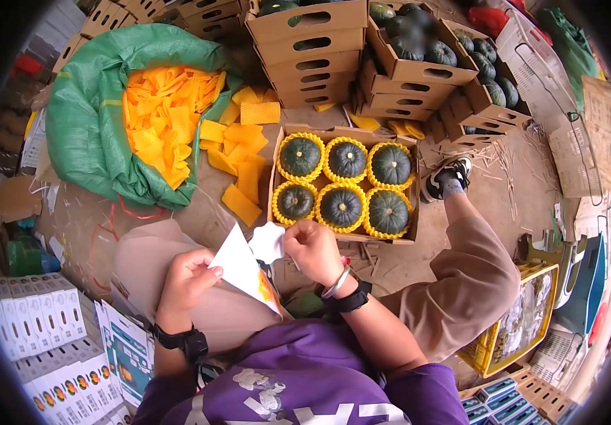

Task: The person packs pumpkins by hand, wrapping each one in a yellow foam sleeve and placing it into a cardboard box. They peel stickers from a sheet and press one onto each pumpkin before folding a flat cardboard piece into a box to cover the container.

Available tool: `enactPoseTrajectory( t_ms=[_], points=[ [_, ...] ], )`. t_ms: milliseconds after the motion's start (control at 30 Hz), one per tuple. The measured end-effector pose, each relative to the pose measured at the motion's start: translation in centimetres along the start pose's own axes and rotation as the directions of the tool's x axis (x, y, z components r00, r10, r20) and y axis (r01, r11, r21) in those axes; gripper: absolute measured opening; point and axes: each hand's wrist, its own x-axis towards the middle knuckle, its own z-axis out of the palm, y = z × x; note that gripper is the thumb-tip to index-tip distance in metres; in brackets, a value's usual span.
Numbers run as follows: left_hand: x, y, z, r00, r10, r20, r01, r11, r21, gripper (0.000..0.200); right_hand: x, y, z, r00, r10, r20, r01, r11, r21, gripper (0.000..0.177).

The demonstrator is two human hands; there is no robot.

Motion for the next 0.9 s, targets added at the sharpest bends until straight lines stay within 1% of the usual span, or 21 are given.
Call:
enactPoseTrajectory(
  t_ms=[33, 67, 100, 167, 200, 233, 267, 300, 367, 400, 467, 500, 567, 600, 633, 700, 733, 767, 833, 867, 900],
  points=[
    [-0.2, -0.1, -0.7, 0.990, 0.031, -0.139, -0.046, 0.993, -0.108, 0.005, 1.2, -0.7, -0.1, 0.936, -0.272, -0.225, 0.158, 0.893, -0.422, 0.007],
    [-0.2, -1.1, -2.1, 0.986, 0.023, -0.163, -0.049, 0.987, -0.154, 0.005, 2.8, -0.3, -1.0, 0.808, -0.573, -0.134, 0.295, 0.591, -0.751, 0.003],
    [0.0, -0.9, -2.3, 0.981, 0.041, -0.189, -0.077, 0.980, -0.186, 0.005, 4.2, -0.3, -1.2, 0.726, -0.683, -0.076, 0.328, 0.443, -0.834, 0.005],
    [0.7, 0.1, -1.5, 0.984, -0.023, -0.178, -0.007, 0.986, -0.166, 0.006, 6.0, 0.6, -1.0, 0.724, -0.687, 0.056, 0.330, 0.274, -0.903, 0.006],
    [1.0, 0.1, -1.3, 0.984, -0.025, -0.178, -0.006, 0.985, -0.171, 0.006, 6.4, 1.3, -0.4, 0.753, -0.649, 0.110, 0.334, 0.232, -0.914, 0.006],
    [1.2, 0.0, -1.1, 0.990, -0.026, -0.141, 0.008, 0.992, -0.128, 0.006, 6.6, 2.1, 0.3, 0.780, -0.604, 0.164, 0.341, 0.190, -0.921, 0.007],
    [1.3, -0.2, -1.1, 0.994, -0.030, -0.103, 0.022, 0.996, -0.082, 0.007, 6.6, 2.9, 0.9, 0.771, -0.597, 0.220, 0.357, 0.119, -0.927, 0.007],
    [1.3, -0.3, -1.2, 0.994, -0.036, -0.104, 0.027, 0.996, -0.086, 0.007, 6.3, 3.5, 1.4, 0.794, -0.556, 0.244, 0.340, 0.074, -0.937, 0.008],
    [1.5, -0.7, -1.4, 0.994, 0.007, -0.112, -0.010, 0.999, -0.032, 0.008, 6.4, 4.3, 1.5, 0.691, -0.670, 0.273, 0.386, 0.023, -0.922, 0.007],
    [1.5, -0.7, -1.4, 0.993, 0.005, -0.115, -0.010, 0.999, -0.036, 0.008, 6.4, 4.1, 1.3, 0.691, -0.667, 0.278, 0.389, 0.020, -0.921, 0.007],
    [1.5, -0.8, -1.3, 0.988, 0.046, -0.148, -0.041, 0.998, 0.036, 0.010, 6.3, 3.5, 0.6, 0.819, -0.533, 0.211, 0.332, 0.142, -0.932, 0.006],
    [1.7, -0.9, -1.3, 0.988, 0.045, -0.146, -0.041, 0.999, 0.031, 0.010, 6.3, 2.3, 0.4, 0.821, -0.530, 0.212, 0.331, 0.138, -0.934, 0.006],
    [1.8, -1.1, -1.3, 0.985, 0.099, -0.140, -0.082, 0.990, 0.117, 0.011, 6.3, -0.3, 0.1, 0.795, -0.588, 0.149, 0.300, 0.168, -0.939, 0.007],
    [1.8, -0.9, -1.2, 0.985, 0.094, -0.143, -0.079, 0.991, 0.112, 0.011, 6.9, 0.3, 0.0, 0.770, -0.627, 0.123, 0.280, 0.158, -0.947, 0.007],
    [1.9, -0.5, -1.0, 0.986, 0.091, -0.143, -0.077, 0.992, 0.099, 0.011, 7.1, 1.2, 0.1, 0.772, -0.623, 0.125, 0.281, 0.158, -0.947, 0.007],
    [2.1, -0.3, -0.9, 0.986, 0.089, -0.141, -0.077, 0.993, 0.088, 0.012, 7.0, 2.8, 0.7, 0.871, -0.434, 0.229, 0.305, 0.113, -0.946, 0.007],
    [2.1, -0.3, -0.9, 0.985, 0.116, -0.128, -0.101, 0.988, 0.115, 0.012, 6.5, 3.2, 1.3, 0.849, -0.452, 0.274, 0.314, 0.015, -0.949, 0.011],
    [2.2, -0.4, -1.0, 0.983, 0.144, -0.116, -0.127, 0.982, 0.140, 0.012, 6.5, 3.7, 1.3, 0.850, -0.450, 0.274, 0.315, 0.016, -0.949, 0.011],
    [2.1, 0.0, -1.1, 0.982, 0.153, -0.109, -0.137, 0.981, 0.141, 0.012, 6.5, 4.1, 0.8, 0.755, -0.600, 0.263, 0.432, 0.154, -0.889, 0.014],
    [2.2, 0.2, -1.2, 0.982, 0.165, -0.096, -0.150, 0.978, 0.145, 0.011, 6.2, 4.1, 0.4, 0.809, -0.534, 0.246, 0.423, 0.237, -0.875, 0.018],
    [2.4, 0.1, -1.2, 0.982, 0.164, -0.097, -0.149, 0.978, 0.145, 0.011, 6.3, 3.3, 0.4, 0.809, -0.534, 0.246, 0.423, 0.238, -0.874, 0.018]
  ],
)
